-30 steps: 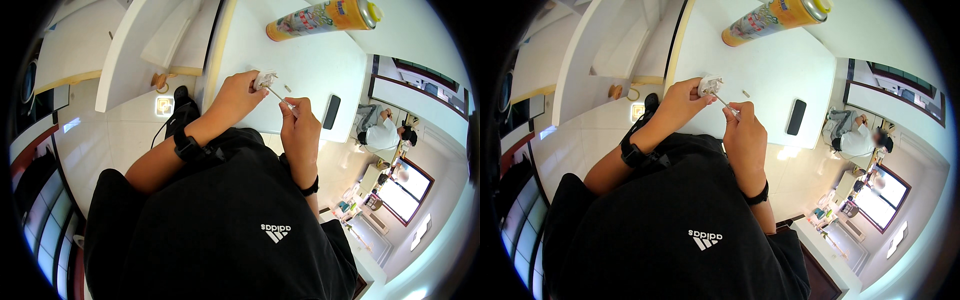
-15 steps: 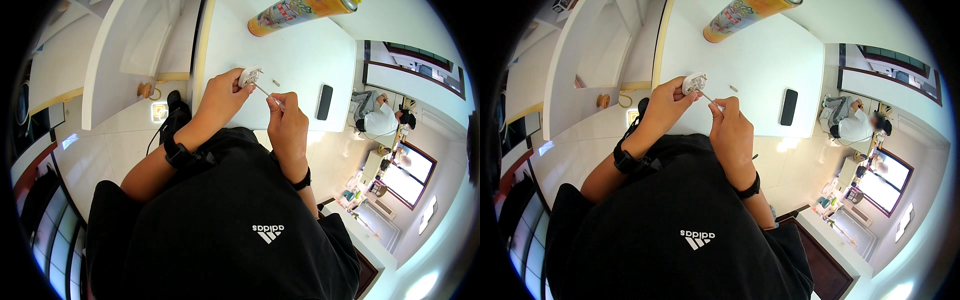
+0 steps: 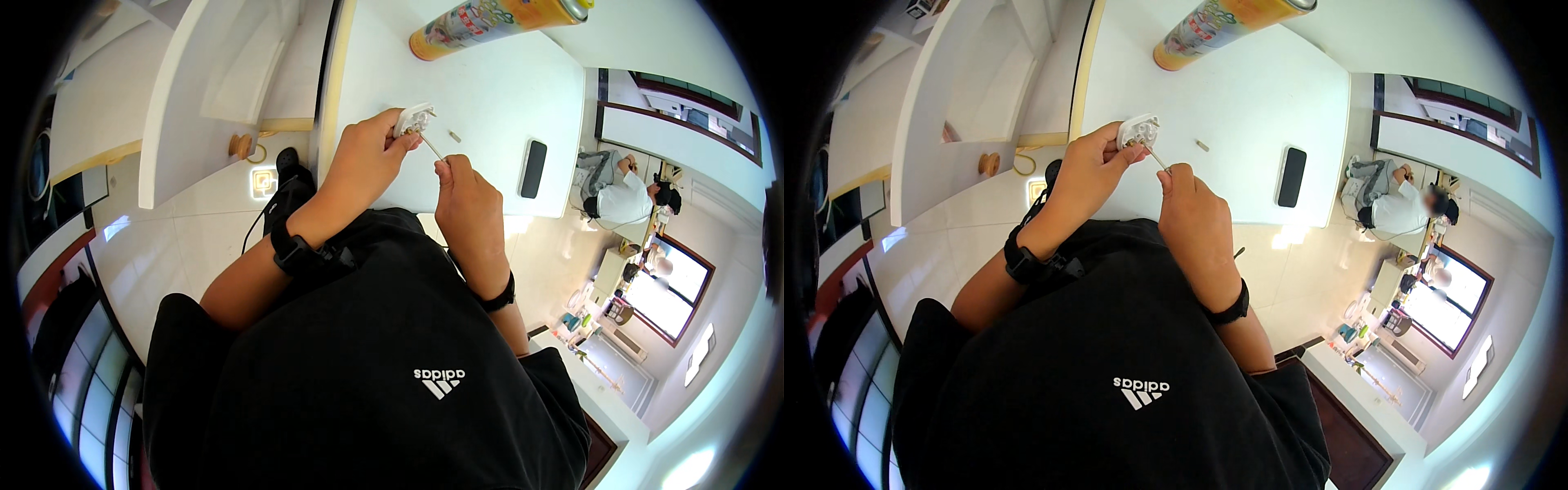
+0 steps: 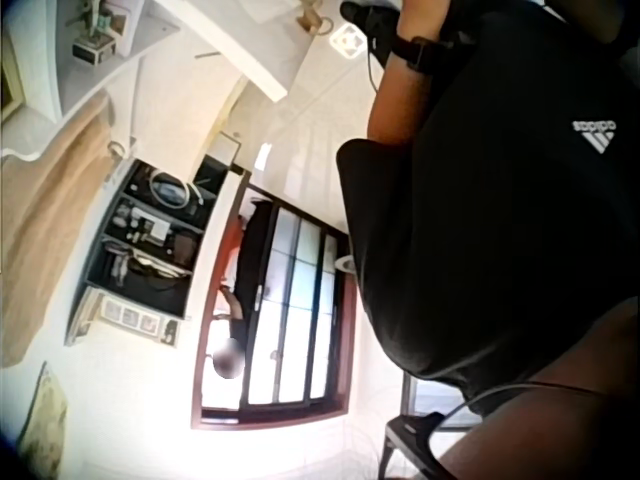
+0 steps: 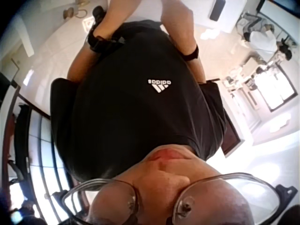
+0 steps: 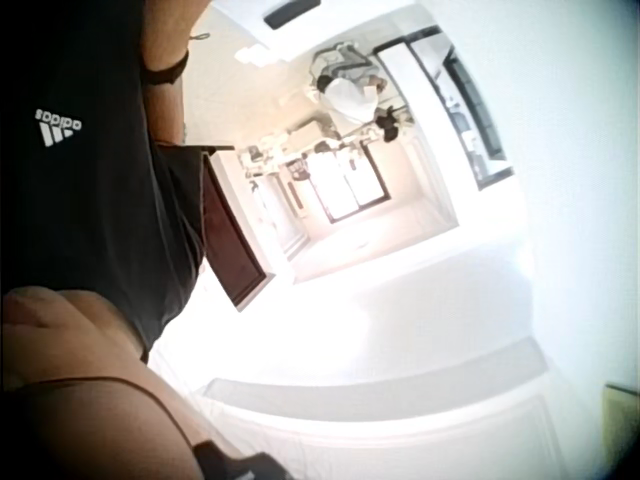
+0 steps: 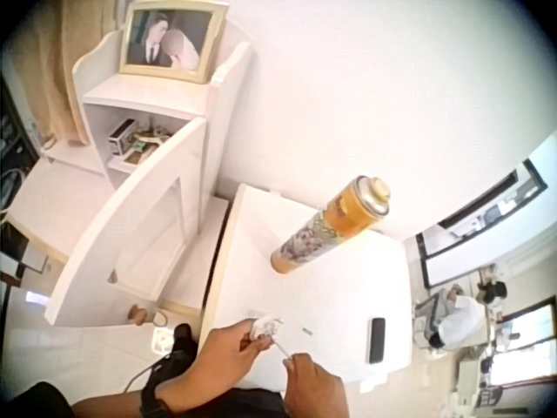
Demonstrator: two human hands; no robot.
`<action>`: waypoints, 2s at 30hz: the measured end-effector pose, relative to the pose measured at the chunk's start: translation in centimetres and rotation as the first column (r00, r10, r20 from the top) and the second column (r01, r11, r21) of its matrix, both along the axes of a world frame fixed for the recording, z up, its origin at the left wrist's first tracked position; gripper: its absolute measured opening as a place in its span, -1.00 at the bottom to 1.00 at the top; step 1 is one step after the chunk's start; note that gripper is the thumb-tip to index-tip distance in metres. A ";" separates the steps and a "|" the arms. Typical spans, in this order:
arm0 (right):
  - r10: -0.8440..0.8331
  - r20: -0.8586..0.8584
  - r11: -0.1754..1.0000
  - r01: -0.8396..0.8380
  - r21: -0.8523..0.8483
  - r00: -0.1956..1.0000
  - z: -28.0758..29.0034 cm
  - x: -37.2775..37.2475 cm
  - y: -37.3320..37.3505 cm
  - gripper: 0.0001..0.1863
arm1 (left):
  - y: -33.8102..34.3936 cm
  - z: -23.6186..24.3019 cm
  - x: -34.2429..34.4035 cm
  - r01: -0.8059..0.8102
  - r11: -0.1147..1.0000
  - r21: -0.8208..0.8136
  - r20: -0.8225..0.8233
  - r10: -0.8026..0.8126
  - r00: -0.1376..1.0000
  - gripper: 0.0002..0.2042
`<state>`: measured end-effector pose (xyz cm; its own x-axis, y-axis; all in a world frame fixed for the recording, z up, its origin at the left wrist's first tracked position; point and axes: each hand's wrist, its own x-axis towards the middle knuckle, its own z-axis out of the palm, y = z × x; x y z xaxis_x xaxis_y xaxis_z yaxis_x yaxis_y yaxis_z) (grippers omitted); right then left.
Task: The person unscrews and opens an electrical plug using a screwdriver, removes internal components, and places them on a desk. They then retrieve a wire stripper from a drawer and use it to strip the ends of a wire.
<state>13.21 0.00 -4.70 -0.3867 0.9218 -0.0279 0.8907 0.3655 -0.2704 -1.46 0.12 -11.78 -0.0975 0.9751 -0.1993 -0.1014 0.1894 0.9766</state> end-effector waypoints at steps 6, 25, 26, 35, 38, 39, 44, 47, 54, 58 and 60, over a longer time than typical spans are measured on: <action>-0.018 -0.097 0.999 0.014 -0.045 0.995 0.0 -0.1 -0.2 -0.80 | 0.1 1.6 -0.8 0.115 0.984 -0.136 -0.046 -0.122 0.991 -0.79; 0.114 0.022 0.991 -0.116 0.068 0.993 2.2 -0.2 0.5 -0.86 | 0.3 1.3 -1.5 0.146 0.981 -0.124 0.133 -0.130 0.983 -0.77; 0.127 0.022 0.989 -0.128 0.080 0.992 2.3 -0.2 0.6 -0.86 | 0.3 1.6 -1.6 0.142 0.982 -0.122 0.125 -0.126 0.984 -0.77; 0.009 -0.216 0.997 -0.025 -0.070 0.976 1.1 -0.3 0.2 -0.88 | 0.0 1.4 -0.9 0.010 0.999 0.032 -0.002 -0.010 1.000 -0.81; -0.053 -0.280 0.991 0.015 -0.136 0.959 1.7 -0.5 0.2 -0.87 | 0.0 2.3 -1.2 0.077 0.996 -0.035 -0.010 -0.078 0.997 -0.78; -0.073 -0.295 0.987 0.027 -0.157 0.953 2.0 -0.7 0.2 -0.87 | -0.1 2.3 -1.2 0.074 0.997 -0.032 -0.007 -0.074 0.997 -0.78; -0.157 -0.287 0.961 0.079 -0.265 0.945 2.4 -0.6 0.4 -0.83 | -0.1 2.2 -1.0 0.083 0.996 -0.028 -0.009 -0.083 0.997 -0.77; -0.166 -0.291 0.963 0.091 -0.254 0.942 2.4 -0.7 0.3 -0.84 | 0.1 2.3 -1.2 0.104 0.994 -0.031 0.007 -0.104 0.995 -0.77; 0.060 -0.180 0.996 -0.049 0.070 0.982 2.6 -0.9 1.9 -0.86 | 1.8 3.3 -3.7 0.079 0.996 0.032 0.340 -0.086 0.936 -0.66; 0.033 -0.287 0.998 -0.015 0.065 0.957 4.0 -0.9 1.8 -0.88 | 1.9 5.0 -4.9 0.076 0.995 -0.069 0.521 -0.029 0.853 -0.60; -0.058 -0.396 0.997 0.030 -0.077 0.916 4.7 -0.5 1.6 -0.89 | 1.8 5.5 -5.1 0.093 0.992 -0.081 0.586 -0.028 0.810 -0.64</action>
